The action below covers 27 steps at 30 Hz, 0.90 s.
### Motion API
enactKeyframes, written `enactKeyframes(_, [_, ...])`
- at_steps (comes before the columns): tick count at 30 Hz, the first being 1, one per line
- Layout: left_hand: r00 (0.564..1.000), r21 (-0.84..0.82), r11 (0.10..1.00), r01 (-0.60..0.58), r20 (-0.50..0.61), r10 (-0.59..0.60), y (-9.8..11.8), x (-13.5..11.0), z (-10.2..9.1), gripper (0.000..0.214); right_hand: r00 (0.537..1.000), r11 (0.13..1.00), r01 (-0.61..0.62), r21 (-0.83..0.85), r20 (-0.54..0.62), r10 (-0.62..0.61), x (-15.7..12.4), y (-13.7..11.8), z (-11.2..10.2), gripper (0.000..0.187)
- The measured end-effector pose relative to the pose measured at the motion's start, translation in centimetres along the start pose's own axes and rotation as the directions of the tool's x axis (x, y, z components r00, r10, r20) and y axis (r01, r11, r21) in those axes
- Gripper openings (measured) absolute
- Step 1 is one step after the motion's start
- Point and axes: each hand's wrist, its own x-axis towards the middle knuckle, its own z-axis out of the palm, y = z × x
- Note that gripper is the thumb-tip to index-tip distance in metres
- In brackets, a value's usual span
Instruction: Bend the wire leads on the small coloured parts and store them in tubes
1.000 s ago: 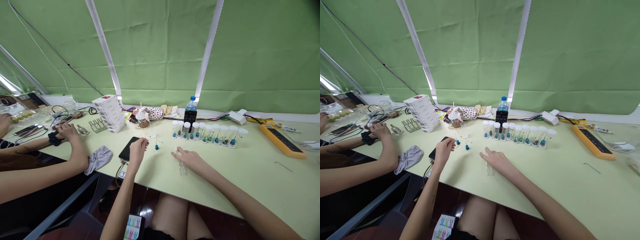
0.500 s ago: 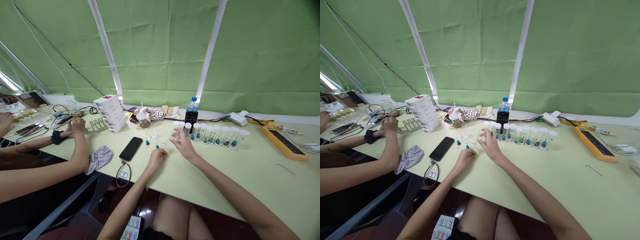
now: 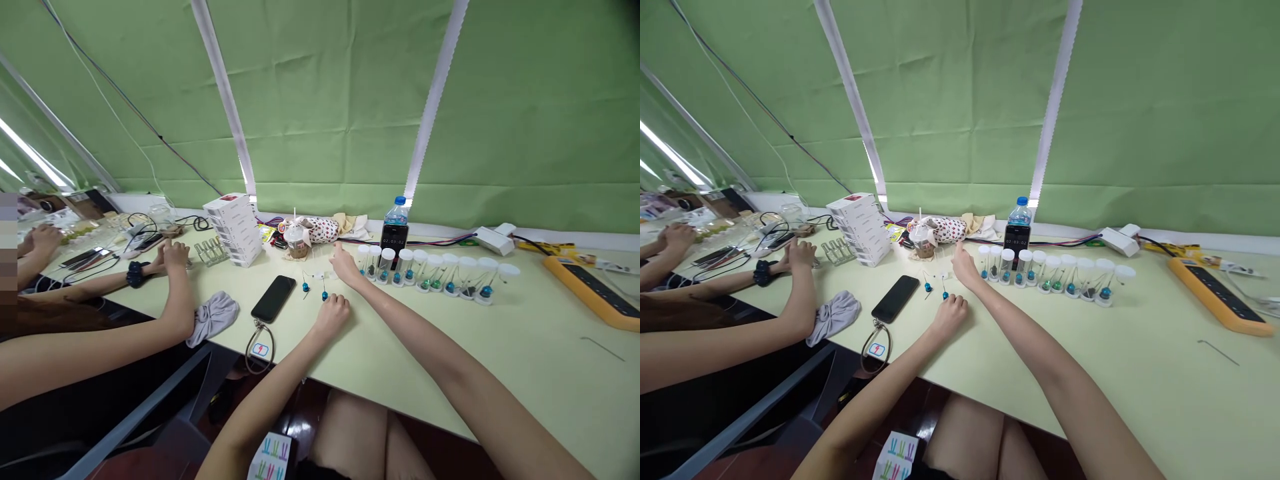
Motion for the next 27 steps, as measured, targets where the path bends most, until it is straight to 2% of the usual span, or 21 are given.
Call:
enactKeyframes(4, [0.999, 0.029, 0.999, 0.034, 0.0, -0.034, -0.2, 0.2, 0.8, 0.025, 1.0, 0.999, 0.018, -0.033, 0.016, -0.017, -0.3, -0.3, 0.0, 0.049])
enactKeyframes(8, [0.998, 0.037, 0.997, 0.062, 0.0, -0.062, -0.4, 0.3, 1.1, 0.023, 0.999, 0.997, 0.052, -0.064, 0.017, -0.051, -1.4, -0.9, -0.8, 0.051])
enactKeyframes(12, [0.997, 0.039, 0.996, 0.081, -0.001, -0.081, -0.9, 0.5, 1.0, 0.023, 0.994, 0.968, 0.056, -0.244, -0.076, -0.076, -2.8, -1.3, -3.2, 0.04])
enactKeyframes(15, [0.996, 0.043, 0.995, 0.088, -0.002, -0.088, -1.2, 0.6, 0.8, 0.023, 0.992, 0.911, 0.013, -0.412, -0.108, -0.064, -3.2, -0.7, -5.7, 0.029])
enactKeyframes(19, [0.997, 0.044, 0.996, 0.081, -0.013, -0.081, -1.1, 0.3, 0.2, 0.026, 0.999, 0.832, 0.005, -0.555, -0.03, -0.026, -2.9, 0.6, -7.9, 0.021])
enactKeyframes(24, [0.999, 0.014, 1.0, 0.024, -0.047, -0.023, -0.4, -0.6, -0.9, 0.029, 0.997, 0.824, 0.079, -0.561, 0.039, -0.069, -4.1, 0.9, -8.3, 0.023])
enactKeyframes(27, [0.974, -0.147, 0.986, 0.078, -0.199, -0.107, 0.3, -0.6, -1.9, 0.028, 0.993, 0.823, 0.117, -0.557, 0.073, -0.091, -6.2, 0.3, -8.4, 0.021])
